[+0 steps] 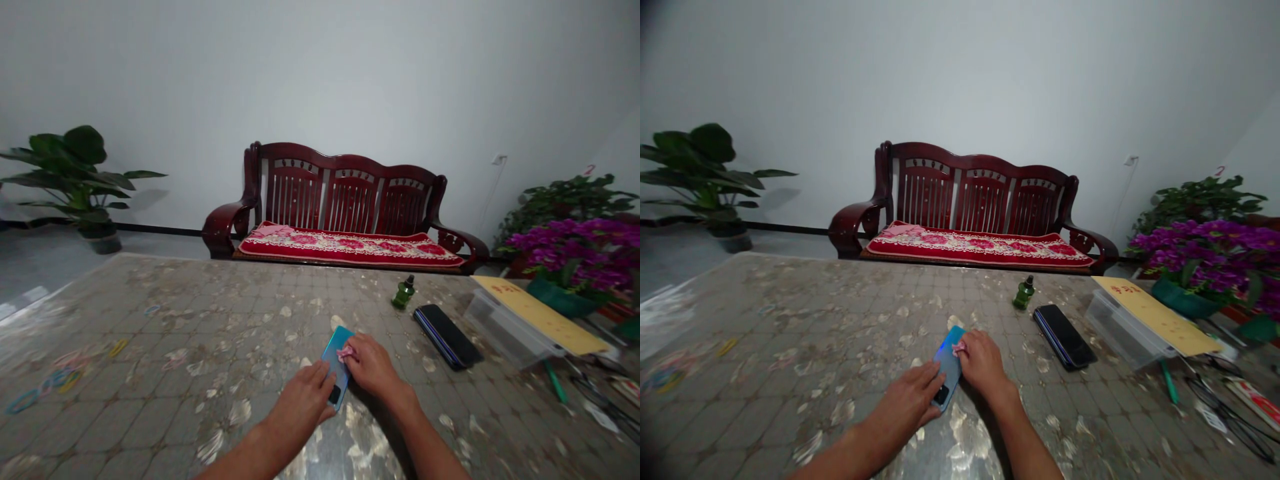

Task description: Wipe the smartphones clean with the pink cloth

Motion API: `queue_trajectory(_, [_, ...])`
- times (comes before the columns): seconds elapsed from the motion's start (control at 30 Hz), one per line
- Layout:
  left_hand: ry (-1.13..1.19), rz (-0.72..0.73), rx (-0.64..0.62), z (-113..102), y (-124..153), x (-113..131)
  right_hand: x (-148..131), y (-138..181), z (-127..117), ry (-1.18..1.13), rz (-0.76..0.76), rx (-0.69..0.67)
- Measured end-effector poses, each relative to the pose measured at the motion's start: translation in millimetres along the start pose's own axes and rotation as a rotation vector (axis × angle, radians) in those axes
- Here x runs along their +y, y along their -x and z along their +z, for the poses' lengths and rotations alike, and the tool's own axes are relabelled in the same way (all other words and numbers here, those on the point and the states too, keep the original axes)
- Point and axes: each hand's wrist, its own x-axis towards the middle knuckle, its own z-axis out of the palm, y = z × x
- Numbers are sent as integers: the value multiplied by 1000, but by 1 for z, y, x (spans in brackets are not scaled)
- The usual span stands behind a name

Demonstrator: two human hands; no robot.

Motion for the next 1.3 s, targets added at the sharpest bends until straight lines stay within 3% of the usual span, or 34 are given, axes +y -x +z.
queue_trajectory(0.17, [0, -40, 9, 4, -4, 8, 5, -13, 0, 79, 138, 132])
queue_trajectory(0.4, [-22, -95, 16, 6, -5, 19, -2, -12, -2, -63, -33, -50])
queue_trajectory(0.6, [-89, -131, 19, 4, -9, 25, -6, -32, -3, -104, 71, -12])
queue_trajectory(0.83, [-189, -123, 183, 5, 2, 13, -22, -47, 14, -65, -50, -43])
queue_trajectory(1.0, [-142, -91, 168, 11, 6, 4, -19, -59, 10, 20, -42, -18])
queue_trajectory(1.17, [-60, -40, 180, 21, 4, -9, -18, -41, 9, -38, -141, -94])
queue_trajectory(1.3, [-50, -52, 178, 25, 3, -20, -17, -35, 5, -40, -117, -103])
